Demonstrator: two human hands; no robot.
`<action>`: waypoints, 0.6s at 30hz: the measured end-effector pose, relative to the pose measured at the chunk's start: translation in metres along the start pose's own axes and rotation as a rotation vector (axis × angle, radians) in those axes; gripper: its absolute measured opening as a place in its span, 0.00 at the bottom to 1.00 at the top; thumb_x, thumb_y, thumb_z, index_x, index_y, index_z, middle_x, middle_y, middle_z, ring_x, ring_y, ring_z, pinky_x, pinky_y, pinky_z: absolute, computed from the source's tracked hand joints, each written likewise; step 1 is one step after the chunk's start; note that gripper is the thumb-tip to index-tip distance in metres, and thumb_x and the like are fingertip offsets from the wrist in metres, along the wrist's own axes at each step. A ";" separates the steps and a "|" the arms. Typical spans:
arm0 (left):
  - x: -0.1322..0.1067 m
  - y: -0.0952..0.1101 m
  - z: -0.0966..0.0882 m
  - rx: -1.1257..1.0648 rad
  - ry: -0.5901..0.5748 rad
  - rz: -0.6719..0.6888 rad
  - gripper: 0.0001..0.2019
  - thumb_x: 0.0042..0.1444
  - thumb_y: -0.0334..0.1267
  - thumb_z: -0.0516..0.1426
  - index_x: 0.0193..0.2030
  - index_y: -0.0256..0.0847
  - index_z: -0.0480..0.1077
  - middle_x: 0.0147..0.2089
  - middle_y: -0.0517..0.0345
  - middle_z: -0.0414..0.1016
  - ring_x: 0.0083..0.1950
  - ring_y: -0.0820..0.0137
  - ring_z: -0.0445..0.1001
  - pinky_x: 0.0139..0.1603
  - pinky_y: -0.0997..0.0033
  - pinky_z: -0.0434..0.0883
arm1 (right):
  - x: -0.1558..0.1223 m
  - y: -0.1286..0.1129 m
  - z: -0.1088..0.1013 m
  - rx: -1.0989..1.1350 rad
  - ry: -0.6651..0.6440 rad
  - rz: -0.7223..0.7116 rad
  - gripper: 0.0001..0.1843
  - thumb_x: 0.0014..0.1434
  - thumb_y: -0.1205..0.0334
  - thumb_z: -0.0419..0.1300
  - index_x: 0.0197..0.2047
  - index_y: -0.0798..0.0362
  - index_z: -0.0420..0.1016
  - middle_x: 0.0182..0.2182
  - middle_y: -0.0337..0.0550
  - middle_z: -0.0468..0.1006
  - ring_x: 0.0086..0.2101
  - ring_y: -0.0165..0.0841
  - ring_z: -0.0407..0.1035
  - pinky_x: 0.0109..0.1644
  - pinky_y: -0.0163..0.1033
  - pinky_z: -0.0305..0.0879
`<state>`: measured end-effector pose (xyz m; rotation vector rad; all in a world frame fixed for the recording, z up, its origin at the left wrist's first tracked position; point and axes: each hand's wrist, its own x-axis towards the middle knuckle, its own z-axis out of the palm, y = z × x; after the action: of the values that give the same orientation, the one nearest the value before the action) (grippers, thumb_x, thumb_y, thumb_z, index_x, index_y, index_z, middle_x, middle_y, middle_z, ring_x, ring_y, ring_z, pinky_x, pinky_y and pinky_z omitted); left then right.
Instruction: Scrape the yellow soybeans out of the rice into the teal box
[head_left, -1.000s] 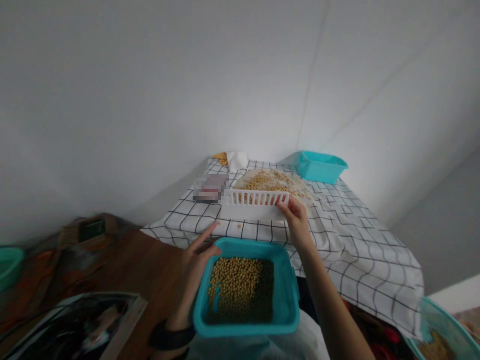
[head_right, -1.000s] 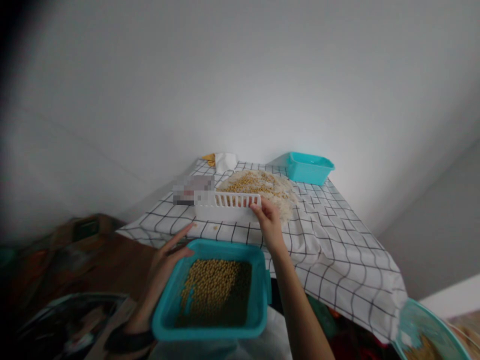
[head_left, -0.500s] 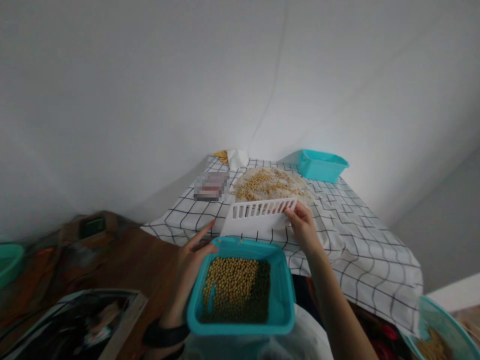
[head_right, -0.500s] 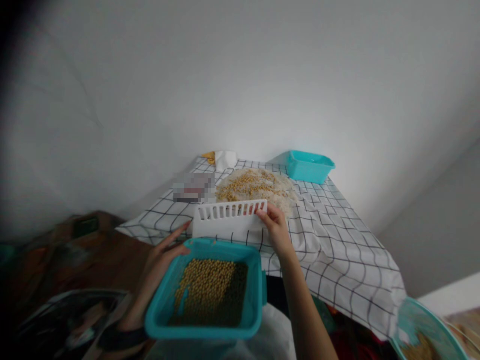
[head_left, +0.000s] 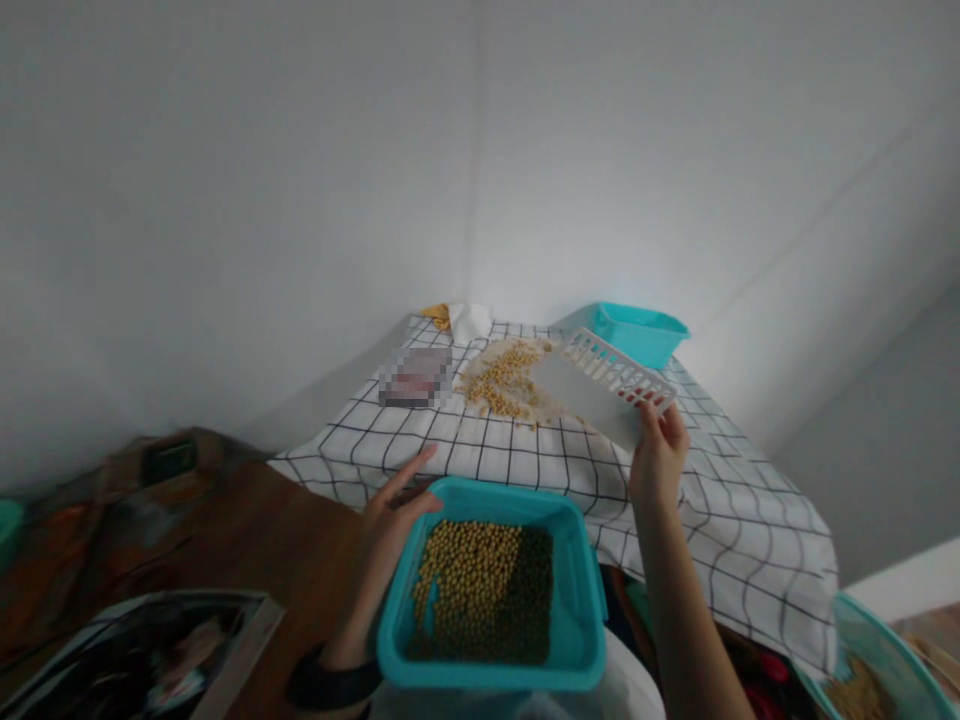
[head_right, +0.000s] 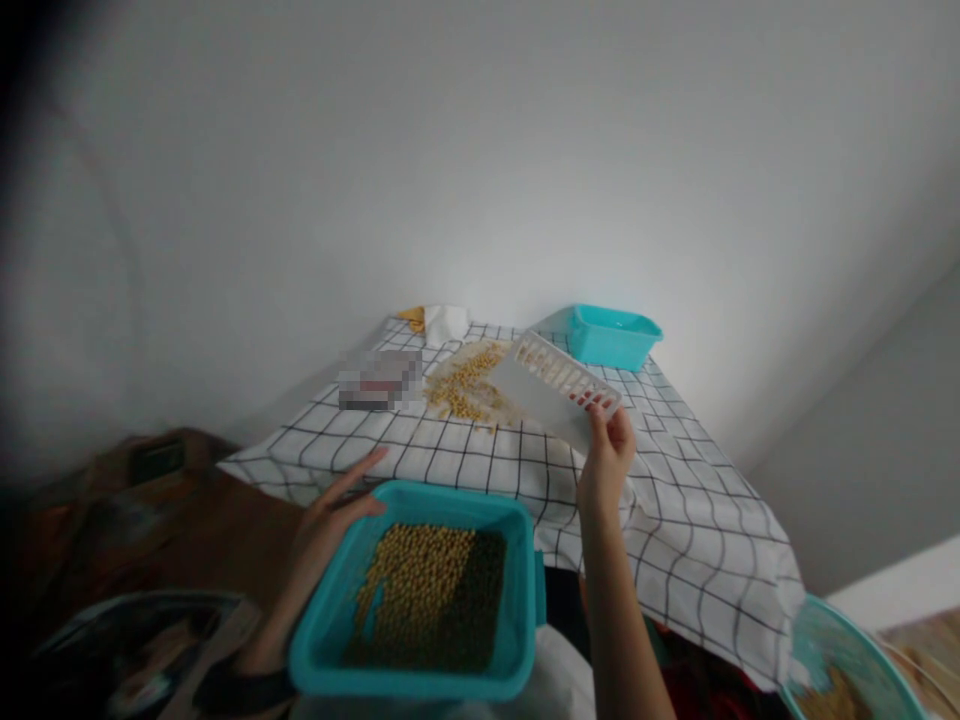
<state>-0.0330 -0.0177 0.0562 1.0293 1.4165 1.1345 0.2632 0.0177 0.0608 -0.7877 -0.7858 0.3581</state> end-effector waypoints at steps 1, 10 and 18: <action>0.000 0.000 0.003 -0.011 -0.012 -0.010 0.44 0.34 0.38 0.61 0.65 0.37 0.67 0.20 0.69 0.70 0.21 0.76 0.62 0.21 0.79 0.61 | 0.001 0.002 -0.001 -0.013 0.037 -0.005 0.12 0.53 0.53 0.65 0.38 0.51 0.77 0.37 0.41 0.80 0.39 0.35 0.73 0.48 0.41 0.65; 0.005 -0.015 0.007 -0.001 -0.026 0.059 0.39 0.40 0.37 0.60 0.65 0.41 0.67 0.21 0.68 0.72 0.21 0.77 0.61 0.22 0.80 0.59 | -0.005 0.016 -0.007 -0.106 -0.115 0.051 0.14 0.55 0.51 0.65 0.40 0.52 0.80 0.37 0.43 0.81 0.37 0.36 0.71 0.43 0.39 0.64; 0.004 -0.016 0.008 -0.015 -0.024 0.014 0.40 0.41 0.36 0.60 0.66 0.47 0.65 0.20 0.70 0.71 0.20 0.76 0.62 0.20 0.81 0.60 | -0.007 0.006 -0.004 -0.192 -0.319 0.001 0.11 0.59 0.52 0.62 0.35 0.50 0.79 0.34 0.40 0.80 0.38 0.37 0.72 0.45 0.40 0.64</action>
<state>-0.0262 -0.0157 0.0397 1.0406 1.3821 1.1372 0.2621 0.0161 0.0509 -0.9227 -1.1306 0.4192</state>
